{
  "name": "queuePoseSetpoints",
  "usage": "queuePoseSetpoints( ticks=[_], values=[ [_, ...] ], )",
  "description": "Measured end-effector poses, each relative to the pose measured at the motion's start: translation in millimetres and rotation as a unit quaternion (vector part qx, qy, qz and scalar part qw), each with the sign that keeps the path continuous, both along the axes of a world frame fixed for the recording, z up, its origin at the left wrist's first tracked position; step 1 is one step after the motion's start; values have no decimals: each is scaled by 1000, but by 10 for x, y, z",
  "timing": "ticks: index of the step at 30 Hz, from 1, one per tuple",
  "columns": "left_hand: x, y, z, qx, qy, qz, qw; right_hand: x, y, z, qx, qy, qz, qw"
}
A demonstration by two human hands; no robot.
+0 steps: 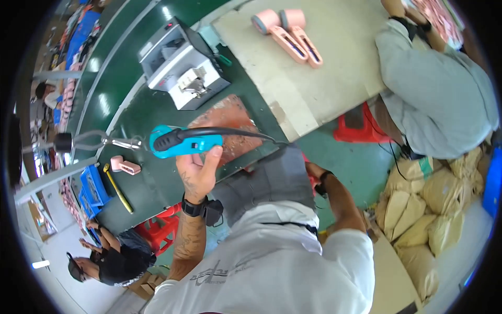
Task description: Assembling small portable hand-held fans on a factory assembly line.
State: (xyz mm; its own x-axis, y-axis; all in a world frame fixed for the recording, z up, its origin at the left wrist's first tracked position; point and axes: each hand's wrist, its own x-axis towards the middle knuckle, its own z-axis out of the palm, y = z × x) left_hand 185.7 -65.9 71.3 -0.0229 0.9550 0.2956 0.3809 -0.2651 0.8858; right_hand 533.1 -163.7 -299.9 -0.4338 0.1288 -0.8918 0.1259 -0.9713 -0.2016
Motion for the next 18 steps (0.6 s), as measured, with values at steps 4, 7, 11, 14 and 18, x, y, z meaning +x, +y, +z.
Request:
queuePoseSetpoints(
  ticks=[4,7,11,14,18],
  values=[
    [33,-102,-64,-15,-140,74,987,403,-27,-843,75,-59,65,993],
    [34,-217,-107,45,-36,73,996,872,132,-510,3,3,113,994],
    [335,-360,-181,77,-121,101,984,665,484,1002,247,-36,39,968],
    [465,-653,-103,92,-105,140,980,285,641,2388,391,2,170,905],
    [702,-886,-115,130,-127,121,976,-405,392,3407,655,142,123,732]
  ],
)
